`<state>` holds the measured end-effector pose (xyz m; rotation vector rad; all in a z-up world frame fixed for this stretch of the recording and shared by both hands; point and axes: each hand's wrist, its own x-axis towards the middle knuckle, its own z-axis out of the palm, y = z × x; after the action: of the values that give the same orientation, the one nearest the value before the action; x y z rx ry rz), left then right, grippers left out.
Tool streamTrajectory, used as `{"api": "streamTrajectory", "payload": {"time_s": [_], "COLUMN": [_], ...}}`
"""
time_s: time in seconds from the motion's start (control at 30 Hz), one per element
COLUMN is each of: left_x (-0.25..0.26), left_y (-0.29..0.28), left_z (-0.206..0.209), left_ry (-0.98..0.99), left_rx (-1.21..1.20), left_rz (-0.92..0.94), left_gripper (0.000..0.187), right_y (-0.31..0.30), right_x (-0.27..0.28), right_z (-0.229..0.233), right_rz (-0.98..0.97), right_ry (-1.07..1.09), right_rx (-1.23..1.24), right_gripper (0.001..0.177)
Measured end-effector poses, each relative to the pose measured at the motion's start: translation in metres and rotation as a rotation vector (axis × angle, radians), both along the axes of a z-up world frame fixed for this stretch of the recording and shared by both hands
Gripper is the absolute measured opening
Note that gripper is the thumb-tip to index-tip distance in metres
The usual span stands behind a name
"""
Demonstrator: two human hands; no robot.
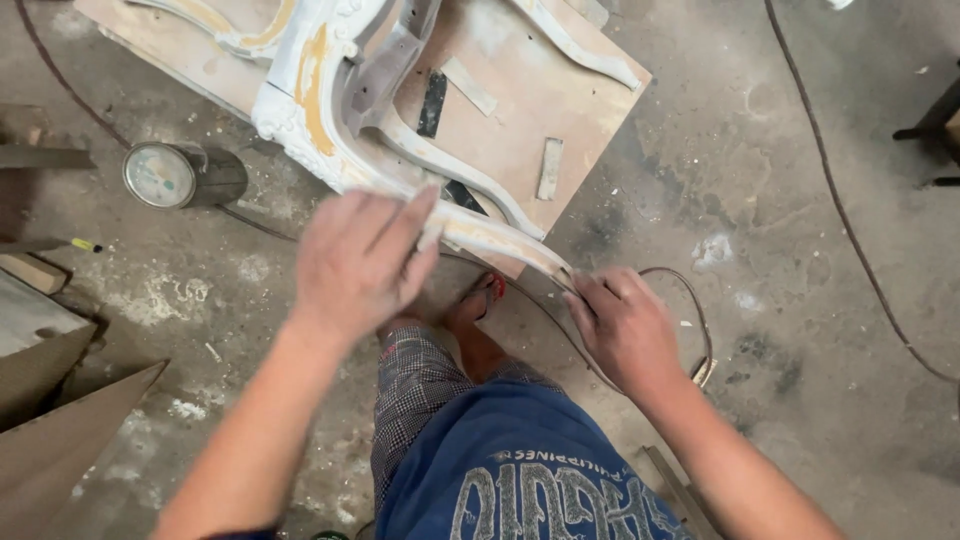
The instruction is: The person sands the edges and surfaces of a white, ornate wooden chair frame using a sanding block. They work on the curved legs and the backrest, smoothing the wood by hand.
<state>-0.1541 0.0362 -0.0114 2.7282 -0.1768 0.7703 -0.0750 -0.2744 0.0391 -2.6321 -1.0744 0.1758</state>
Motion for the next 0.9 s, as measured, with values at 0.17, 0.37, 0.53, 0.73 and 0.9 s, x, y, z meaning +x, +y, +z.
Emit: {"api": "streamTrajectory", "payload": {"time_s": [0.17,0.37,0.53,0.73,0.9], "left_x": [0.049,0.081,0.070,0.071,0.071], "left_y": [0.047,0.063,0.065,0.066,0.063], "left_z": [0.057,0.031,0.012,0.008,0.008], "left_ry": [0.254,0.602,0.489,0.448,0.481], "left_rx": [0.329,0.444,0.343,0.283,0.309], "left_rz": [-0.186,-0.377,-0.233,-0.232,-0.222], "left_gripper": [0.080,0.106,0.080,0.078,0.079], "right_y": [0.005,0.018,0.017,0.034,0.018], "right_x": [0.010,0.013,0.013,0.025,0.018], "right_z": [-0.008,-0.014,-0.011,-0.019,-0.022], "right_rz": [0.074,0.140,0.131,0.183,0.154], "right_ry": [0.034,0.069,-0.028,-0.053,-0.004], "right_rx": [0.069,0.140,0.149,0.275,0.080], "right_gripper": [0.023,0.023,0.014,0.016,0.013]}}
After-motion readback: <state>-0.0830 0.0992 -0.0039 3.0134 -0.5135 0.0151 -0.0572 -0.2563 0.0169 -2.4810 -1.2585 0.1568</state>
